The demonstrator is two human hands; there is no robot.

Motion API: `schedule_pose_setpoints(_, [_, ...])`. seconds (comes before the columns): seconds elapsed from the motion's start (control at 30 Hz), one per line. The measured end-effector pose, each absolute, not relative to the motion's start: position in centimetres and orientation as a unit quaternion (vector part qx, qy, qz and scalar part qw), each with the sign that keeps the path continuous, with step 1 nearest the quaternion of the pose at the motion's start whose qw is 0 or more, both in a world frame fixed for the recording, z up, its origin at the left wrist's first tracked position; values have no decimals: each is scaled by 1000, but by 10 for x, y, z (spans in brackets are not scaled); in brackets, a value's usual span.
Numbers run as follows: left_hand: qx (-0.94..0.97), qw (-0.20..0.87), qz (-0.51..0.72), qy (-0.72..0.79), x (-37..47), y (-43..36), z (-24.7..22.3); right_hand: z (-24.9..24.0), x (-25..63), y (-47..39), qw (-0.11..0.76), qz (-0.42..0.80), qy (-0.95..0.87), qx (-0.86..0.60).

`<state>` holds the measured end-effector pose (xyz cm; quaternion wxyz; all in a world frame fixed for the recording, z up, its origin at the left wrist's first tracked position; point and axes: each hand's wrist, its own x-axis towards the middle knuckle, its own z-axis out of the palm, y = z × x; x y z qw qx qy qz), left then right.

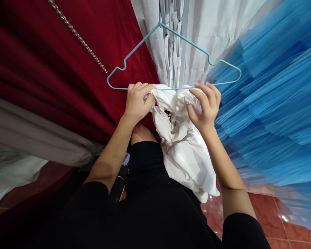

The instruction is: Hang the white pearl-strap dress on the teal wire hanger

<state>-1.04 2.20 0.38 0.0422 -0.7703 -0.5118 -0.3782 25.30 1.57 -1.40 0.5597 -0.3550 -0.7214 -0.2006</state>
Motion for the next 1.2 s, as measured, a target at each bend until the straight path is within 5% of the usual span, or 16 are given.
schedule_pose_setpoints(0.13, [-765,65,-366,-526,-15,17,4,-7,223,37,468,-111,-775,-410])
schedule_pose_setpoints(0.33, [-779,74,-360,-508,-23,14,1,-18,205,45,478,-121,-747,-445])
schedule_pose_setpoints(0.57, [-715,128,-563,-394,-39,-20,-29,-6,208,32,489,-90,-754,-430])
schedule_pose_setpoints(0.8, [-557,-83,-585,-583,-85,-20,-58,-11,211,42,504,-95,-745,-426])
schedule_pose_setpoints(0.97, [-476,53,-727,-492,-134,28,-15,-8,215,38,505,-99,-748,-420])
schedule_pose_setpoints(1.2, [-614,116,-585,-517,-95,17,81,-5,213,27,506,-100,-744,-425])
